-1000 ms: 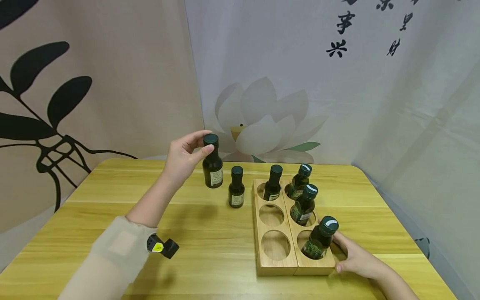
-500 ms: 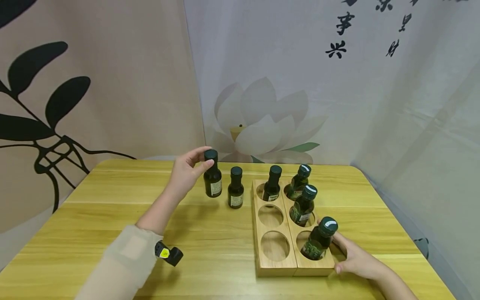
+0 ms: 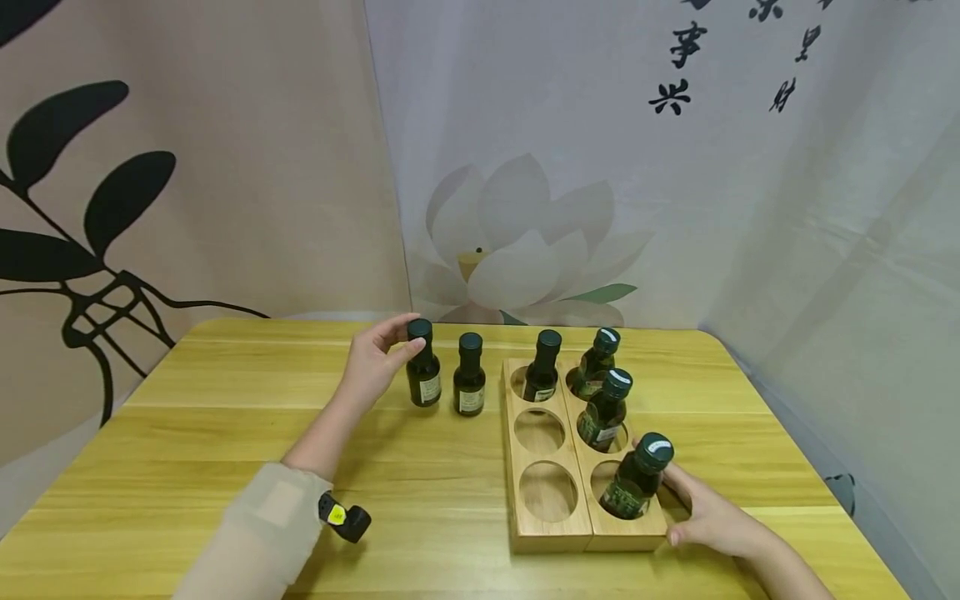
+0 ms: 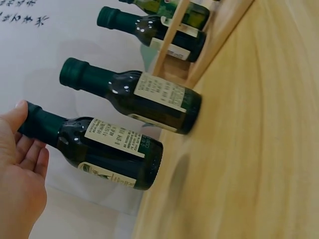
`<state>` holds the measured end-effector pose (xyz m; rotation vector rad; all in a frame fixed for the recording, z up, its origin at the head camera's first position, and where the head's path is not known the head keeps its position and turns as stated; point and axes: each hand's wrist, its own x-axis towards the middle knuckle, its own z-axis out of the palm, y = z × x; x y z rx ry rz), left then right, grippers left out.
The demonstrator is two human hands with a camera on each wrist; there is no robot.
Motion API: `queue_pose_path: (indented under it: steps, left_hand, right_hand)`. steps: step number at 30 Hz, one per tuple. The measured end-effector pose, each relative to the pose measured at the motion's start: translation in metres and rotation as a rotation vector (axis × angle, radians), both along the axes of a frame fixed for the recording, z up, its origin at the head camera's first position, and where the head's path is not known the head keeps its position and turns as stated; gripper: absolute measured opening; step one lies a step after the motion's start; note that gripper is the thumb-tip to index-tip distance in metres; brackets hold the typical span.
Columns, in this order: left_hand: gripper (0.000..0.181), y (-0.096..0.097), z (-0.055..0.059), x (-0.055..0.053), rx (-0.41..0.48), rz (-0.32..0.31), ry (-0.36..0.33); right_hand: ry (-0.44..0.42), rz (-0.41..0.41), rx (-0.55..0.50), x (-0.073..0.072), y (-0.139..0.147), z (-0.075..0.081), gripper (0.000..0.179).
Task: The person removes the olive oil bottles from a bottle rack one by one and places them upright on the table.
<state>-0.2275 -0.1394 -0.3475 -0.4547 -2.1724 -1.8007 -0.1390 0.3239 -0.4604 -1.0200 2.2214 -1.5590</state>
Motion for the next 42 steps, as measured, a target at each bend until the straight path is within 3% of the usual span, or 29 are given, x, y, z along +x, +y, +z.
queue_pose_path:
  steps: [7,12,15,18,24,28,33,42]
  left_hand:
    - [0.038,-0.001,-0.015,0.001,-0.02,0.005,-0.015]
    - [0.04,-0.006,-0.036,-0.01,-0.016,0.014,-0.049]
    - [0.043,-0.01,-0.042,-0.016,-0.019,0.015,-0.056]
    - [0.046,-0.011,-0.037,-0.017,-0.02,0.001,-0.039]
    - [0.047,-0.005,-0.014,-0.017,-0.008,-0.01,0.046]
    - [0.045,0.007,0.003,-0.013,0.043,-0.031,0.118]
    - [0.043,0.03,0.021,-0.003,0.113,-0.102,0.172]
    - [0.043,0.076,0.03,0.006,0.143,-0.174,0.172]
  right_hand:
    - [0.021,-0.001,-0.002,-0.001,0.0,-0.002,0.093]
    - [0.031,-0.004,-0.001,-0.001,0.0,-0.003,0.097]
    - [0.042,-0.006,-0.001,-0.002,0.0,-0.004,0.098]
    - [0.043,-0.005,-0.003,-0.002,0.0,-0.004,0.098]
    - [0.02,0.004,-0.013,-0.003,0.0,-0.005,0.098]
    - [0.025,-0.008,-0.001,-0.003,0.001,-0.006,0.095]
    - [0.031,-0.004,-0.005,-0.004,0.001,-0.007,0.096]
    - [0.019,-0.004,-0.006,-0.004,0.001,-0.005,0.096]
